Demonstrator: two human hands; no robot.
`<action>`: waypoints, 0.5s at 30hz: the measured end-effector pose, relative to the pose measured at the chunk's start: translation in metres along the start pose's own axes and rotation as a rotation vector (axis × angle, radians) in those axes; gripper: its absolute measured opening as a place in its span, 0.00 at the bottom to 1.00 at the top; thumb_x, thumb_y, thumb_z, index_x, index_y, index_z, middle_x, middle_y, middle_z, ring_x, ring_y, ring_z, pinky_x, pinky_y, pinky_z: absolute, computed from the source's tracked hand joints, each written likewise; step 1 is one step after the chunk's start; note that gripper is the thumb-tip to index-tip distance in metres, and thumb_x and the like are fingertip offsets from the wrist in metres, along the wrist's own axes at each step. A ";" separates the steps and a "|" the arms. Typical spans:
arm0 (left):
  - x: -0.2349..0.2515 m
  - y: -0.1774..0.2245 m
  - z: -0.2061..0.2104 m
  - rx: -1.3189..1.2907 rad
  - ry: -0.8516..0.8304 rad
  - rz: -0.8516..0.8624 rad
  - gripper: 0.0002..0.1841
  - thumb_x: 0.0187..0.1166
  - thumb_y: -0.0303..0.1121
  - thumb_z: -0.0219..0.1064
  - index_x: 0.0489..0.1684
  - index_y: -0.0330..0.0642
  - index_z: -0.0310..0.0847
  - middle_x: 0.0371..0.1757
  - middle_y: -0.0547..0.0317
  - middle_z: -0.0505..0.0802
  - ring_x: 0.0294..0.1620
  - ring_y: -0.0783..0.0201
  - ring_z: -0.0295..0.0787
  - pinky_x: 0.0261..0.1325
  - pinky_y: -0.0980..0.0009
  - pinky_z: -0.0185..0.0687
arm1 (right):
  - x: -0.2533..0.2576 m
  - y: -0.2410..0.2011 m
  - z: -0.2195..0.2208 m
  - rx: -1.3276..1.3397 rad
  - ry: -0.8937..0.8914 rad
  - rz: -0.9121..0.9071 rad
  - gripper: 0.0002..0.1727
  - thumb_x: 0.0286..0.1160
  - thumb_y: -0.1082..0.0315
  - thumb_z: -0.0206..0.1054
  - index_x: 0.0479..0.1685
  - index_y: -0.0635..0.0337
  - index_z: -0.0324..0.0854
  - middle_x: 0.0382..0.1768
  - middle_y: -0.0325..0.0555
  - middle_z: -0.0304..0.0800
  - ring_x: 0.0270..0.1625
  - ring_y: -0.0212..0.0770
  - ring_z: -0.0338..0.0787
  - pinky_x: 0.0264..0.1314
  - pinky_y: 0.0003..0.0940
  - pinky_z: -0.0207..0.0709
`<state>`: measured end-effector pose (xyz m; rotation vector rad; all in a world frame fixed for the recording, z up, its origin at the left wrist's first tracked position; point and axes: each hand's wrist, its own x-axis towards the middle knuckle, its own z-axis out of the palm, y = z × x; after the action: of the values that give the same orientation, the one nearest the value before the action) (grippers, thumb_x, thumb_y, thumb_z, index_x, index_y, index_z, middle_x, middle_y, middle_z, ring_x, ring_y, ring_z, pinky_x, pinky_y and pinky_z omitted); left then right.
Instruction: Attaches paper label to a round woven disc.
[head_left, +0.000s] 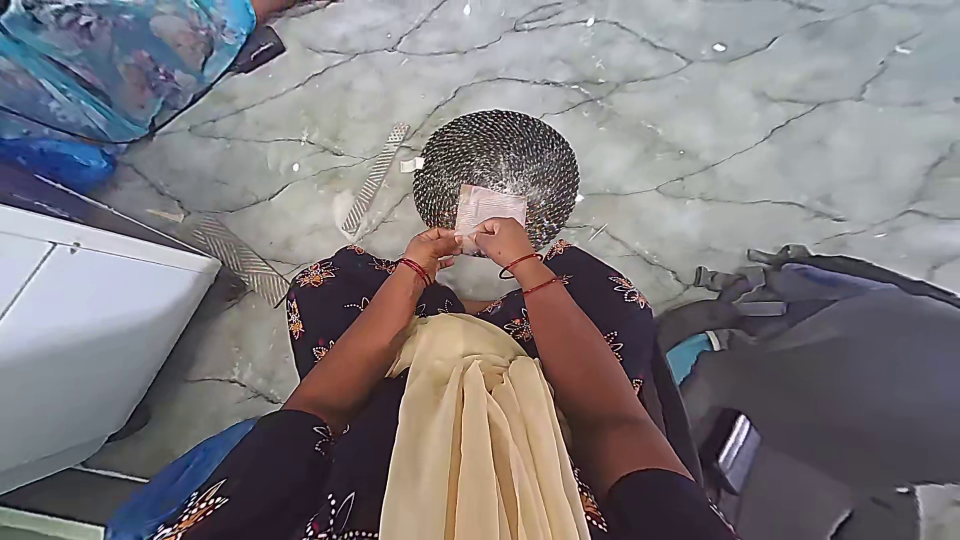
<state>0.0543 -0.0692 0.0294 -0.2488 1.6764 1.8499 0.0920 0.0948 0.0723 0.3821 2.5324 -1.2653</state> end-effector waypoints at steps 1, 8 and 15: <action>-0.001 0.000 -0.001 -0.021 -0.006 -0.018 0.03 0.85 0.26 0.65 0.49 0.39 0.81 0.40 0.60 0.90 0.41 0.67 0.88 0.49 0.65 0.85 | 0.001 0.002 0.001 0.060 -0.006 0.013 0.14 0.85 0.65 0.64 0.53 0.67 0.89 0.42 0.54 0.92 0.43 0.45 0.89 0.55 0.48 0.79; -0.008 -0.005 -0.012 -0.125 -0.093 -0.057 0.08 0.90 0.30 0.58 0.54 0.40 0.82 0.43 0.59 0.92 0.44 0.64 0.90 0.47 0.62 0.87 | -0.004 0.003 0.008 0.412 -0.057 0.120 0.07 0.84 0.72 0.63 0.47 0.68 0.82 0.23 0.37 0.78 0.22 0.27 0.78 0.30 0.23 0.76; -0.015 -0.010 -0.010 -0.069 -0.070 0.004 0.06 0.86 0.26 0.62 0.53 0.36 0.80 0.42 0.57 0.90 0.42 0.65 0.87 0.49 0.62 0.85 | -0.015 -0.004 0.016 0.348 -0.038 0.154 0.10 0.85 0.68 0.61 0.49 0.67 0.83 0.24 0.38 0.80 0.24 0.29 0.78 0.31 0.27 0.75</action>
<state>0.0693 -0.0835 0.0278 -0.2065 1.5686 1.9000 0.1060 0.0778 0.0718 0.6069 2.2001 -1.6332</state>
